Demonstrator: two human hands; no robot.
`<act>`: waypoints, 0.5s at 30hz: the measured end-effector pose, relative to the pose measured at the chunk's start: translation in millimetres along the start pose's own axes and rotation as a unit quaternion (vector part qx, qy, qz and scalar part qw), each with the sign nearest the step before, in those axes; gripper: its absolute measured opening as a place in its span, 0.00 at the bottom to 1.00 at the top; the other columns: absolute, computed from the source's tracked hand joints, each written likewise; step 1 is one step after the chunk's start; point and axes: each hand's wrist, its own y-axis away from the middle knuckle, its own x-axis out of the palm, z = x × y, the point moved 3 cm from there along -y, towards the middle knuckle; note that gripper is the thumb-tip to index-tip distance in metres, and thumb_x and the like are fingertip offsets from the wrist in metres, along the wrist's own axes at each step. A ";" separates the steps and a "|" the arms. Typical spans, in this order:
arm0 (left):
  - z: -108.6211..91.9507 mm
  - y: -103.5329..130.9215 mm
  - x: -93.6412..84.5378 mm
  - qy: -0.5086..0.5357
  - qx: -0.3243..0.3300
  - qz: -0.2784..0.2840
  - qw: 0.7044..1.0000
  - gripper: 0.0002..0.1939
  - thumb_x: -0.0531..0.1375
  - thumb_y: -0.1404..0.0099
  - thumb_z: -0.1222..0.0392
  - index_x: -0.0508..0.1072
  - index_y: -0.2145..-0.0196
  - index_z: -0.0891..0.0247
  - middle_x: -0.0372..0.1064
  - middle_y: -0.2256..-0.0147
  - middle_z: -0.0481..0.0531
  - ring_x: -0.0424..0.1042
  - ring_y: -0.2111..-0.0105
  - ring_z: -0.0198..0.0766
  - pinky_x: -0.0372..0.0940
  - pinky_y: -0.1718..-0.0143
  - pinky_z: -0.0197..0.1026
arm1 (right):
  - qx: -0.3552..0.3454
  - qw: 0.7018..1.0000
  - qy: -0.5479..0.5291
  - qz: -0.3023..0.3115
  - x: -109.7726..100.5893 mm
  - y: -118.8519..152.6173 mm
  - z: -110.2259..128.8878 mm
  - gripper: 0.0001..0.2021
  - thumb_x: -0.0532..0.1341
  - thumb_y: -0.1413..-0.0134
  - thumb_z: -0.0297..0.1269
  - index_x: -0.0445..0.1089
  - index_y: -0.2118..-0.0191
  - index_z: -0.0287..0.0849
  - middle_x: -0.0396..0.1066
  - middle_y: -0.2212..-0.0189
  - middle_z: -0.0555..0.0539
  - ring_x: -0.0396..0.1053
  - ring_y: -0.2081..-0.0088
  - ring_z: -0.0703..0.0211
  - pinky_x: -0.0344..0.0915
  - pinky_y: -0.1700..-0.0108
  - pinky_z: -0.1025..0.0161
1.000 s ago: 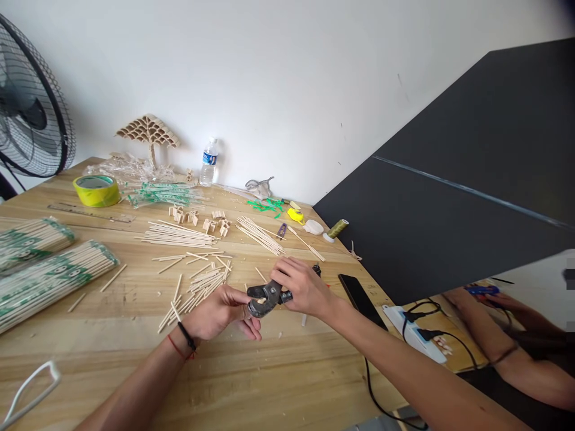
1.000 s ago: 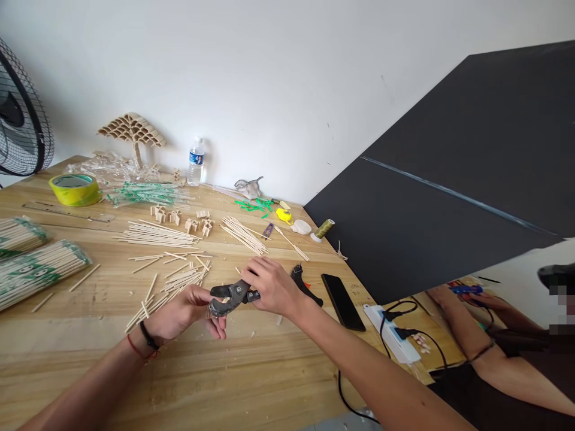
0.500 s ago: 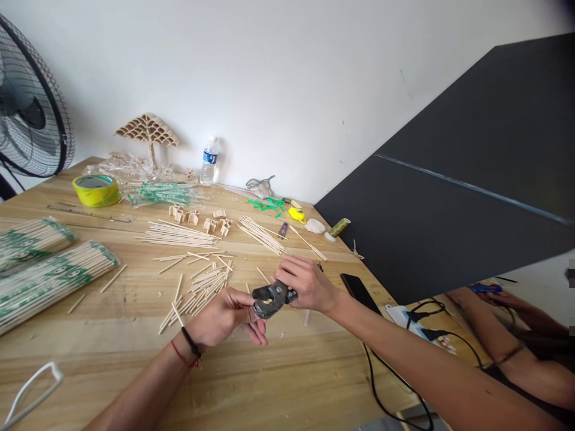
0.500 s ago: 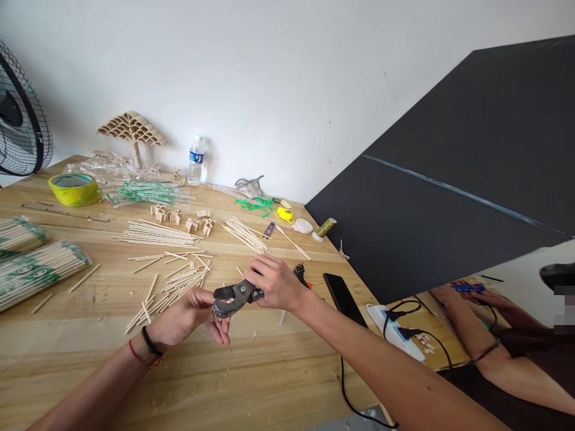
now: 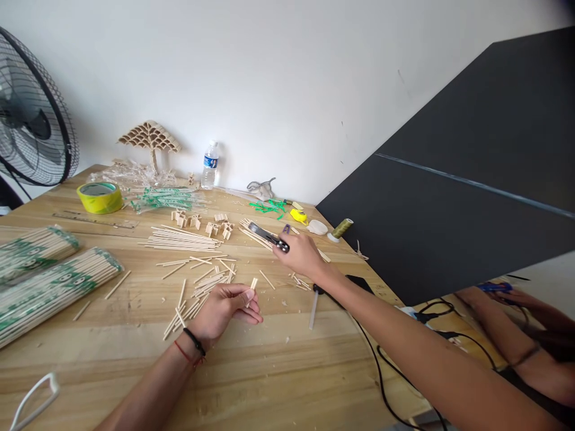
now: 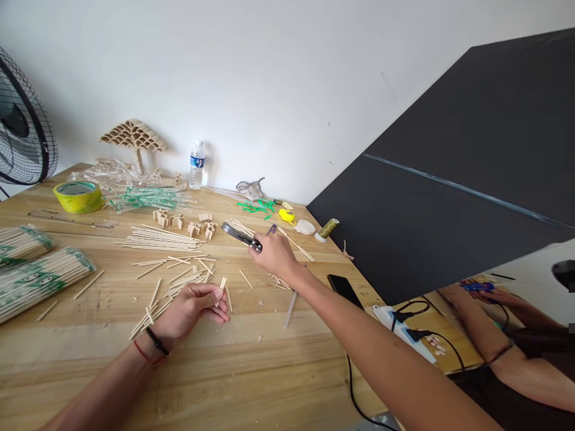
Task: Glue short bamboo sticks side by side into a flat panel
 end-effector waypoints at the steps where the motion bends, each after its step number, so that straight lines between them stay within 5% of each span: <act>1: 0.6 -0.6 -2.2 0.001 -0.002 -0.009 1.000 0.28 0.75 0.48 0.37 0.80 0.72 0.68 0.77 0.72 0.53 0.80 0.73 0.40 0.75 0.68 0.38 | 0.020 1.000 0.008 0.019 1.9 -9.7 -3.7 0.10 0.63 0.31 0.41 0.77 0.55 0.39 0.79 0.60 0.43 0.78 0.60 0.51 0.74 0.57 0.55; 5: 3.5 -3.0 -7.6 0.006 -0.011 -0.035 0.999 0.28 0.76 0.50 0.36 0.80 0.71 0.68 0.78 0.72 0.53 0.81 0.71 0.41 0.76 0.66 0.39 | 0.076 0.993 0.027 0.083 12.5 -41.3 -25.4 0.17 0.64 0.30 0.42 0.71 0.42 0.41 0.73 0.44 0.41 0.76 0.49 0.49 0.76 0.49 0.47; 15: 10.0 -6.3 -3.8 0.020 -0.021 -0.052 0.998 0.30 0.76 0.53 0.35 0.81 0.72 0.68 0.80 0.71 0.55 0.81 0.70 0.43 0.77 0.63 0.41 | 0.199 0.970 0.053 0.130 64.7 -90.6 -55.2 0.17 0.64 0.30 0.41 0.71 0.41 0.42 0.73 0.43 0.41 0.75 0.48 0.49 0.76 0.48 0.47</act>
